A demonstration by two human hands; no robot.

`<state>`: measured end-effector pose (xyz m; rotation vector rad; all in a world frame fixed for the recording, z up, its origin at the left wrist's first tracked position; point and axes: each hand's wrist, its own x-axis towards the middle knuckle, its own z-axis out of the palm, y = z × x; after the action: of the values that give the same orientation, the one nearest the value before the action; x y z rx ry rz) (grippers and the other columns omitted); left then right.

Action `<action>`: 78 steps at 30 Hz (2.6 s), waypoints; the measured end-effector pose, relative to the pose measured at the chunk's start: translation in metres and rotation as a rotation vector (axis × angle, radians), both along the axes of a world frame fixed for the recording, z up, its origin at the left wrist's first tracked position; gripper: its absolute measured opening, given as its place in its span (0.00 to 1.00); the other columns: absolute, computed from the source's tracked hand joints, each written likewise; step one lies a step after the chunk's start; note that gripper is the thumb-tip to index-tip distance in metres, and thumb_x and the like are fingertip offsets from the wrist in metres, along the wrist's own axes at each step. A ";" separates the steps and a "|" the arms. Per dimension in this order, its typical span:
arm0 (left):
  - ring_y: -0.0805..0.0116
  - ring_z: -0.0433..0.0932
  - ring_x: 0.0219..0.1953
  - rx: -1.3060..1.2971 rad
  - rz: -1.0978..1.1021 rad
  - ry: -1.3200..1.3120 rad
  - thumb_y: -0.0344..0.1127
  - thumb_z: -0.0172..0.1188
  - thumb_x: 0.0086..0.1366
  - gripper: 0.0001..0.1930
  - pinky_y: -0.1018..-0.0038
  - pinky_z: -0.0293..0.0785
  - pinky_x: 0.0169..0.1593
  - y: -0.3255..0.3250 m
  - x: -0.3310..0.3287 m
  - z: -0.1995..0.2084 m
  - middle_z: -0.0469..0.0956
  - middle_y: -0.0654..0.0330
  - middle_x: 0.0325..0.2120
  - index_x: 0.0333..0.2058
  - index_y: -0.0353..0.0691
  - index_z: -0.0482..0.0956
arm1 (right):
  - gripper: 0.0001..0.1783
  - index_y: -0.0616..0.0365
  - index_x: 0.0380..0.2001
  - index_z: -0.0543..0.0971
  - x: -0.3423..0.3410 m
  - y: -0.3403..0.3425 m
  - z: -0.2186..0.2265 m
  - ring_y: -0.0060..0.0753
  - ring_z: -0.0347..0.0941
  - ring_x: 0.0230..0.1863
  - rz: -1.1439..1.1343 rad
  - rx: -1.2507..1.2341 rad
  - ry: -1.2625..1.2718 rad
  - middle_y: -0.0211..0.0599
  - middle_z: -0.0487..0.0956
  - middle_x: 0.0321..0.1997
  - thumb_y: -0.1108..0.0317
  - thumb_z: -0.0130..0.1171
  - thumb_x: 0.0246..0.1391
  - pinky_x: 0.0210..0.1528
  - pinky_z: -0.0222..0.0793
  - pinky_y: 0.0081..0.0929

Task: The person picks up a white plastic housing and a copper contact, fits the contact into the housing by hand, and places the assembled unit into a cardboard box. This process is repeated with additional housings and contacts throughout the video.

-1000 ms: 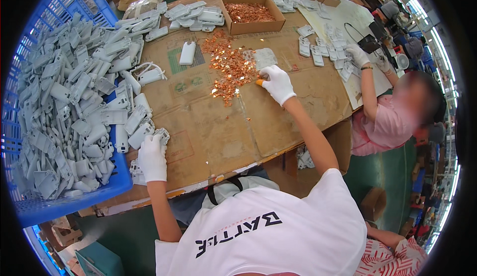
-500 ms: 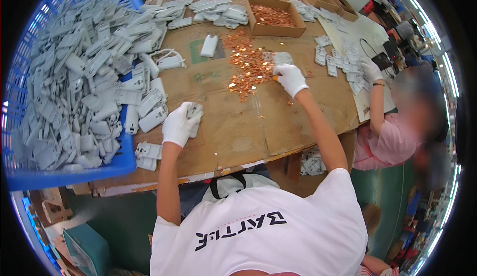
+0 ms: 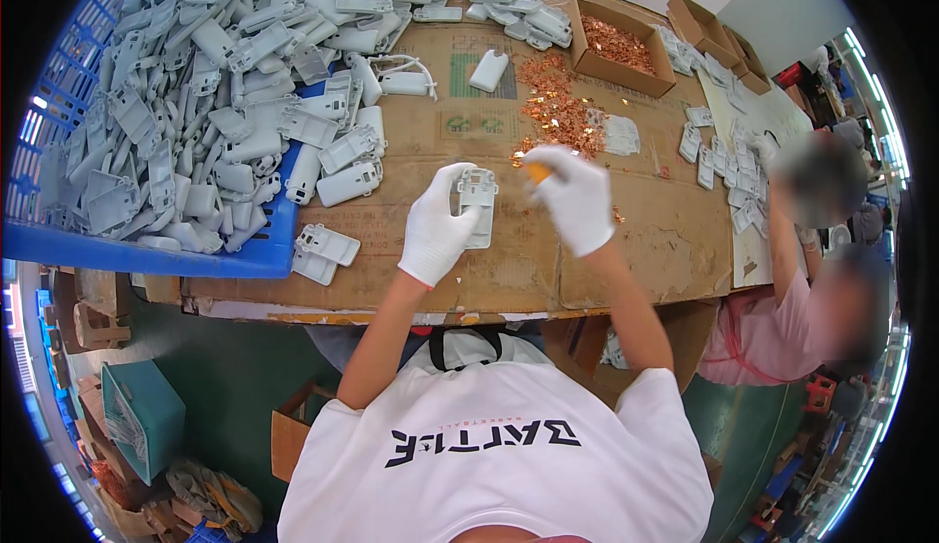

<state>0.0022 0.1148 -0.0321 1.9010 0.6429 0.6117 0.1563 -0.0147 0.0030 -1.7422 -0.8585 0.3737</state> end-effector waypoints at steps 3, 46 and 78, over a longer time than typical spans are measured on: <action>0.51 0.82 0.45 0.073 0.057 0.008 0.29 0.61 0.59 0.20 0.65 0.77 0.47 -0.008 -0.003 0.006 0.81 0.51 0.44 0.51 0.43 0.75 | 0.14 0.57 0.40 0.84 -0.043 0.013 -0.014 0.25 0.80 0.31 0.084 0.073 -0.062 0.38 0.83 0.35 0.80 0.62 0.48 0.33 0.75 0.22; 0.44 0.80 0.35 -0.157 -0.231 0.315 0.25 0.54 0.62 0.07 0.59 0.75 0.38 -0.103 -0.126 -0.017 0.79 0.45 0.29 0.39 0.35 0.77 | 0.08 0.61 0.37 0.77 -0.162 -0.086 -0.040 0.41 0.79 0.30 0.221 -0.528 0.049 0.47 0.81 0.29 0.76 0.63 0.54 0.33 0.73 0.32; 0.56 0.82 0.32 -0.260 -0.065 0.231 0.26 0.61 0.61 0.07 0.70 0.76 0.36 -0.089 -0.124 0.026 0.81 0.52 0.32 0.39 0.37 0.78 | 0.19 0.57 0.47 0.76 -0.158 -0.091 -0.016 0.39 0.78 0.33 0.252 -0.160 -0.583 0.45 0.78 0.44 0.72 0.66 0.51 0.35 0.76 0.28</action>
<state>-0.1220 0.0262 -0.0058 1.7520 0.7651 0.2540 -0.0019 -0.1061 -0.0126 -1.9279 -1.5081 0.0920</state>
